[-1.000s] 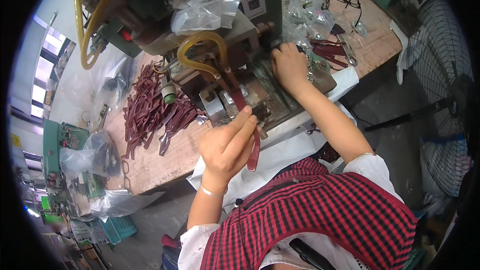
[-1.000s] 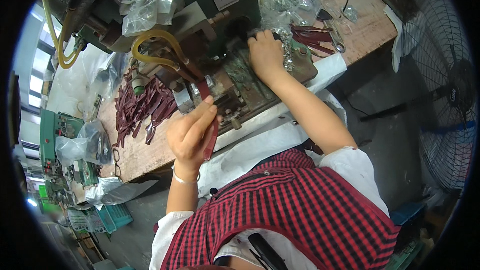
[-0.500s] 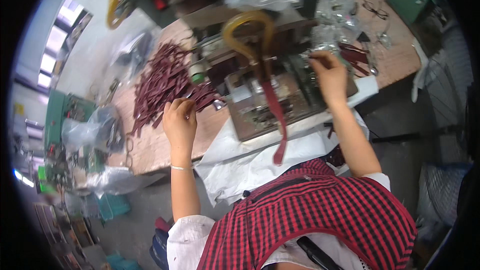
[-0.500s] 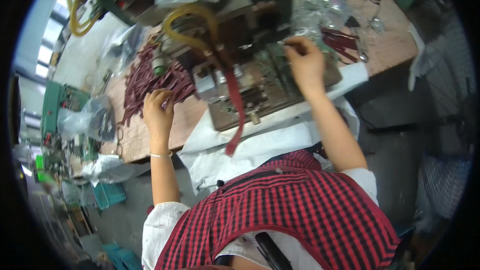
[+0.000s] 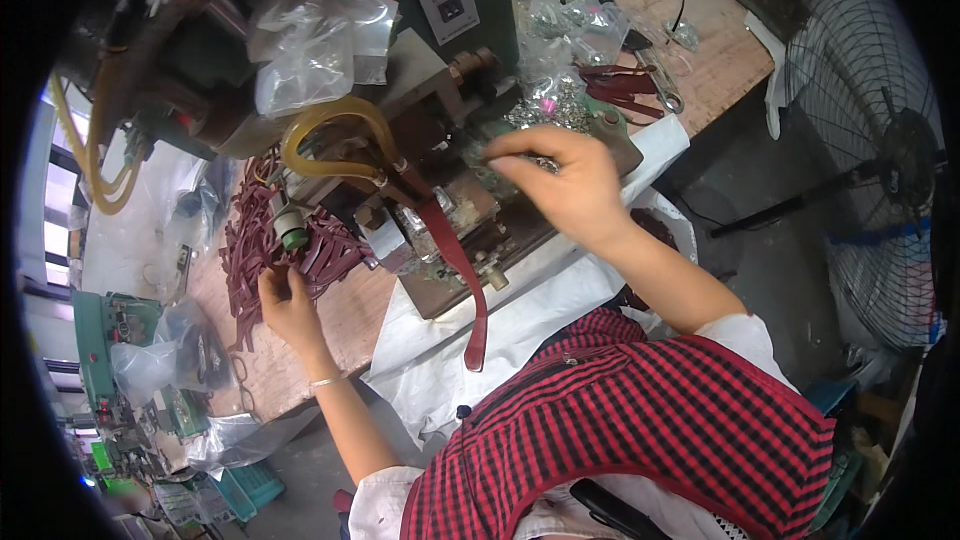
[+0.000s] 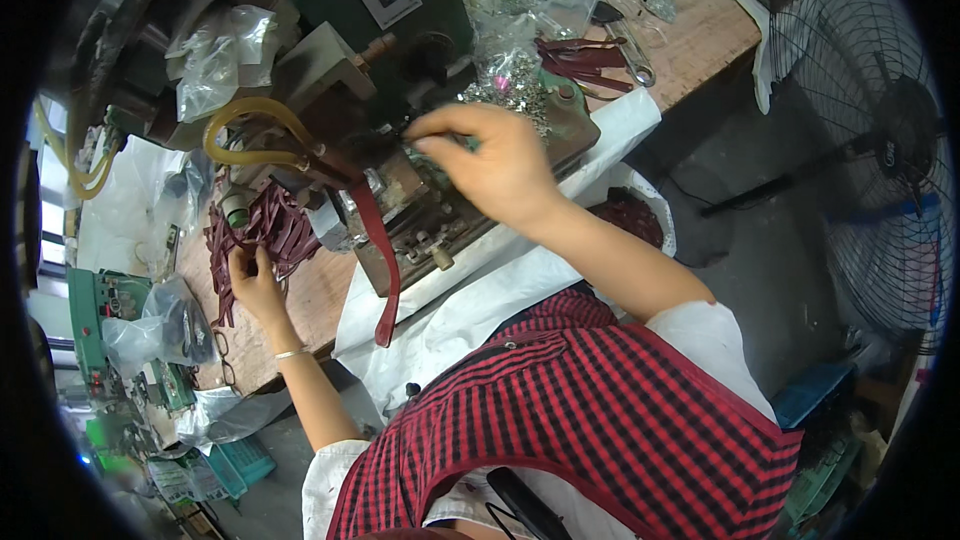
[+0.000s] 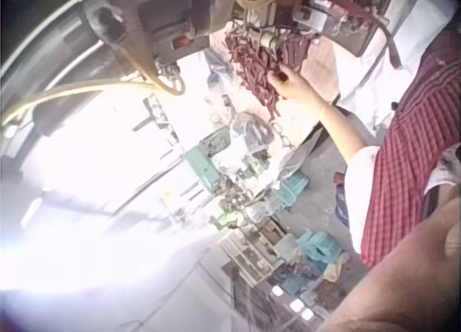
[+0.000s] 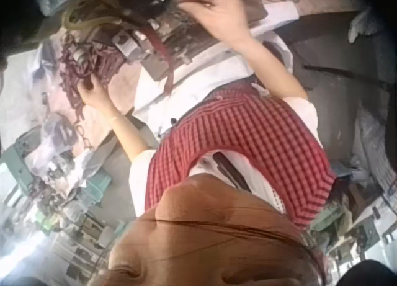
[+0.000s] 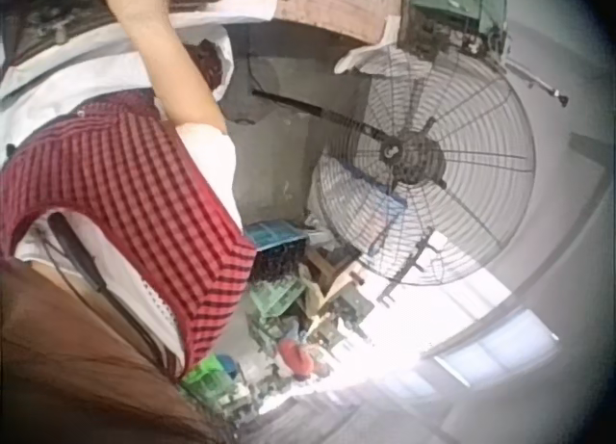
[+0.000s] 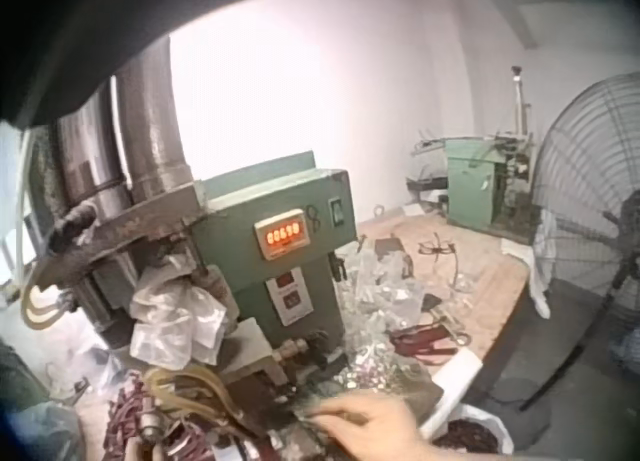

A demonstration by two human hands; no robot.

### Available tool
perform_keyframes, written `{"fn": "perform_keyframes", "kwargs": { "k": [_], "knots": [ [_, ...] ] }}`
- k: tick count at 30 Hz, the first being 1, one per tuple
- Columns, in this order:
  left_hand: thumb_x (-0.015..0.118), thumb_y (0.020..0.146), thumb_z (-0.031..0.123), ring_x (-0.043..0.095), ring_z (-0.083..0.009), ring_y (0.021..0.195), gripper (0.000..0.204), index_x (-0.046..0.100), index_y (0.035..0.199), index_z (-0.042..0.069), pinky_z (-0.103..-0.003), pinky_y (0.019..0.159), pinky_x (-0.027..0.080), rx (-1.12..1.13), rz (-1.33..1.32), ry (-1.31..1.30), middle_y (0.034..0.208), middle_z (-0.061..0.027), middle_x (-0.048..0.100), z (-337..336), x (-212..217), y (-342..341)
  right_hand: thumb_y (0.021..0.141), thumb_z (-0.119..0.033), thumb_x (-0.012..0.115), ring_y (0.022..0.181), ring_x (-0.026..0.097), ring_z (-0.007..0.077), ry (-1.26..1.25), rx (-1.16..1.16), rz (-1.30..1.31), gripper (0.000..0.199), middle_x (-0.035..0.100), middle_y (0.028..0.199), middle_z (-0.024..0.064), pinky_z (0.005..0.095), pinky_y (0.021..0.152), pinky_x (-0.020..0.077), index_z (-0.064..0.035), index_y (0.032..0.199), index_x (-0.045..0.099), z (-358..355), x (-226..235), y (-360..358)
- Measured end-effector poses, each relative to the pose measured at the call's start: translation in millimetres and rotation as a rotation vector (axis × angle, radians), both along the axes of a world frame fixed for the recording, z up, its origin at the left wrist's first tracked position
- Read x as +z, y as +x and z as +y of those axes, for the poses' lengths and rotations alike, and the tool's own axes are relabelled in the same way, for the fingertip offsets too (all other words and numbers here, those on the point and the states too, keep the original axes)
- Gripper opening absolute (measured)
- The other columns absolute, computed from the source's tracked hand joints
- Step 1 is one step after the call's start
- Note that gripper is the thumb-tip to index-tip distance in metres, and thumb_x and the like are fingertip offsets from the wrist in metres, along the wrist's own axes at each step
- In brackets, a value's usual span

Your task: The person repeatedly picks maroon leather straps and small metal hardware from a workbench, inserts them into a press machine, and removes the assembled buckle parts. The finished pieces are placed into a plastic bag on the table.

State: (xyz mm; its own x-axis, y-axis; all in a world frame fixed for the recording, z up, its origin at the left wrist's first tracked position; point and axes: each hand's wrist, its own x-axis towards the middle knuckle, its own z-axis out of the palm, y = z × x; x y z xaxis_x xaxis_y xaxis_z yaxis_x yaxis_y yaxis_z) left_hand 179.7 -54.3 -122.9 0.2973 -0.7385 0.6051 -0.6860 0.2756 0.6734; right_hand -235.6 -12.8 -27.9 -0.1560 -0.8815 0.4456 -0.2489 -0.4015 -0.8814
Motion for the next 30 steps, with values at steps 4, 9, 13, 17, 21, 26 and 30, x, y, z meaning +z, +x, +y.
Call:
{"fn": "perform_keyframes", "kwargs": {
  "k": [4, 9, 13, 17, 21, 26, 30],
  "knots": [
    [0.064, 0.098, 0.003, 0.056, -0.0069, 0.068, 0.007, 0.061, 0.104, 0.001, -0.022, 0.058, 0.043, -0.12, 0.439, 0.133, 0.084, -0.0014, 0.059, 5, -3, -37, 0.087, -0.01, 0.072, 0.091, 0.072, 0.0261, -0.005, 0.094, -0.046, 0.015, 0.075, 0.094, 0.0134, 0.0354, 0.083, 0.0544, -0.0004, 0.099, 0.071, -21, 8, 40],
    [0.058, 0.108, 0.024, 0.056, -0.0083, 0.055, 0.029, 0.066, 0.092, 0.0, -0.022, 0.051, 0.039, -0.131, 0.636, 0.182, 0.071, -0.0032, 0.064, 38, 10, -79, 0.088, 0.002, 0.069, 0.089, 0.071, 0.0139, 0.039, 0.166, -0.305, 0.026, 0.073, 0.095, 0.0086, 0.0276, 0.081, 0.0537, 0.0042, 0.113, 0.063, -14, 1, 53],
    [0.066, 0.102, 0.01, 0.061, -0.0087, 0.066, 0.014, 0.068, 0.098, -0.003, -0.021, 0.057, 0.045, -0.163, 0.526, -0.165, 0.088, -0.0078, 0.072, 43, 70, -110, 0.09, 0.001, 0.068, 0.089, 0.069, 0.0114, 0.161, 0.256, -0.414, 0.032, 0.073, 0.094, 0.0085, 0.027, 0.08, 0.0534, 0.0027, 0.12, 0.059, -11, 18, 57],
    [0.062, 0.099, -0.003, 0.067, -0.0194, 0.073, 0.007, 0.065, 0.105, -0.006, -0.028, 0.063, 0.056, -0.433, 0.255, -0.425, 0.098, -0.0192, 0.072, 74, 123, -146, 0.09, 0.0, 0.067, 0.088, 0.068, 0.0106, 0.232, 0.245, -0.398, 0.038, 0.074, 0.094, 0.0084, 0.0271, 0.079, 0.0533, 0.0023, 0.127, 0.056, 3, 39, 62],
    [0.08, 0.08, -0.001, 0.067, -0.0196, 0.075, 0.023, 0.073, 0.102, 0.003, -0.028, 0.054, 0.046, -0.575, -0.453, -0.444, 0.102, -0.014, 0.075, 80, 130, -177, 0.09, -0.009, 0.068, 0.098, 0.072, 0.0265, 0.044, 0.23, -0.147, 0.043, 0.074, 0.107, 0.0158, 0.0344, 0.089, 0.0548, -0.0009, 0.131, 0.058, 12, 30, 43],
    [0.087, 0.074, 0.004, 0.064, -0.0177, 0.064, 0.023, 0.075, 0.094, 0.006, -0.029, 0.052, 0.046, -0.64, -0.594, -0.442, 0.094, -0.0105, 0.076, 68, 127, -201, 0.08, -0.017, 0.077, 0.135, 0.051, 0.0381, 0.023, -0.413, 0.823, 0.028, 0.062, 0.135, 0.0194, 0.0523, 0.105, 0.0466, -0.0061, 0.106, 0.076, -21, -36, -30],
    [0.087, 0.073, 0.003, 0.066, -0.0177, 0.064, 0.026, 0.075, 0.096, 0.007, -0.027, 0.052, 0.048, -0.659, -0.569, -0.449, 0.092, -0.0115, 0.076, 65, 120, -201, 0.079, -0.016, 0.079, 0.131, 0.055, 0.037, -0.001, -0.453, 0.734, 0.023, 0.066, 0.13, 0.0186, 0.0494, 0.104, 0.0477, -0.0055, 0.099, 0.076, -31, -82, -63]
  ]
}}
